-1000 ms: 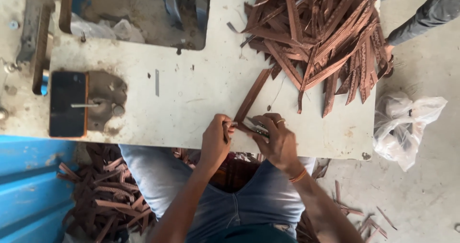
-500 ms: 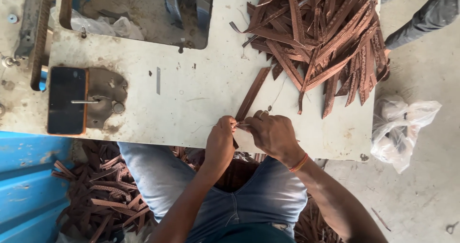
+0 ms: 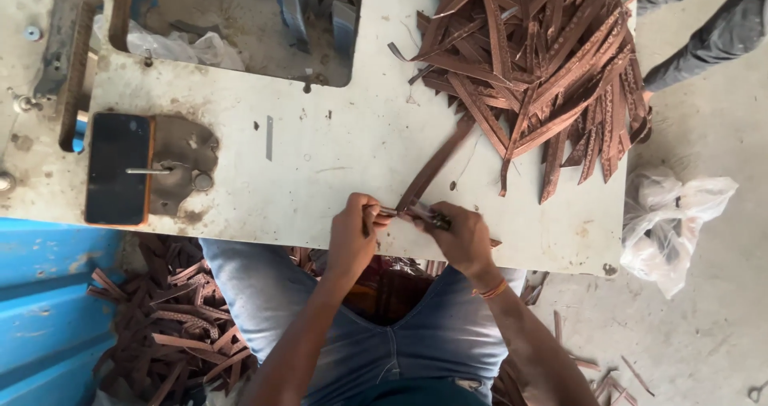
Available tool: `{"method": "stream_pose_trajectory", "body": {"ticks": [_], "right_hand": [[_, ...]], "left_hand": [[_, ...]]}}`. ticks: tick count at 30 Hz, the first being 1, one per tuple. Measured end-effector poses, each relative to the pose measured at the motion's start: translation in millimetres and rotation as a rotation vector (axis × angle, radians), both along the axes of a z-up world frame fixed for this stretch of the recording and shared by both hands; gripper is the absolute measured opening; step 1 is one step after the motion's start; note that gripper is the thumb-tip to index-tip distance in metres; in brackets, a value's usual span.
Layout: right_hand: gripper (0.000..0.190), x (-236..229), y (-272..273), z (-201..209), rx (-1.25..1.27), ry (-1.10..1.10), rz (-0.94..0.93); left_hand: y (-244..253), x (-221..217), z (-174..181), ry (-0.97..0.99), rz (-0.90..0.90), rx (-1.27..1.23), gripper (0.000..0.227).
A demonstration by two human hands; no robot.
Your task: Trimming the ends of leather straps using a hand tool at a workbench.
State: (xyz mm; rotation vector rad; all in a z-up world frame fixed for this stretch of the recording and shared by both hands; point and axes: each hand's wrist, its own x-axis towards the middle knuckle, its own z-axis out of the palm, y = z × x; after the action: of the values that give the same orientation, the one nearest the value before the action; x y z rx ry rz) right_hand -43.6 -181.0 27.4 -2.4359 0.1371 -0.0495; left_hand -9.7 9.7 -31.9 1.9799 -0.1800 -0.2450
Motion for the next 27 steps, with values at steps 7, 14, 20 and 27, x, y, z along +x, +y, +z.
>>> {"method": "stream_pose_trajectory", "body": {"ticks": [7,14,20,27], "right_hand": [[0.038,-2,-1,28,-0.07,-0.207,0.121],[0.03,11,9,58,-0.223,-0.263,0.358],[0.022,12,16,43,-0.246,-0.196,0.35],[0.029,14,18,66,-0.222,-0.136,0.308]], "left_hand": [[6,-3,8,-0.069,0.052,-0.127,0.008],[6,-8,22,-0.079,0.065,-0.083,0.007],[8,-8,20,-0.08,0.076,-0.139,0.007],[14,-13,-6,-0.171,-0.011,-0.063,0.005]]}}
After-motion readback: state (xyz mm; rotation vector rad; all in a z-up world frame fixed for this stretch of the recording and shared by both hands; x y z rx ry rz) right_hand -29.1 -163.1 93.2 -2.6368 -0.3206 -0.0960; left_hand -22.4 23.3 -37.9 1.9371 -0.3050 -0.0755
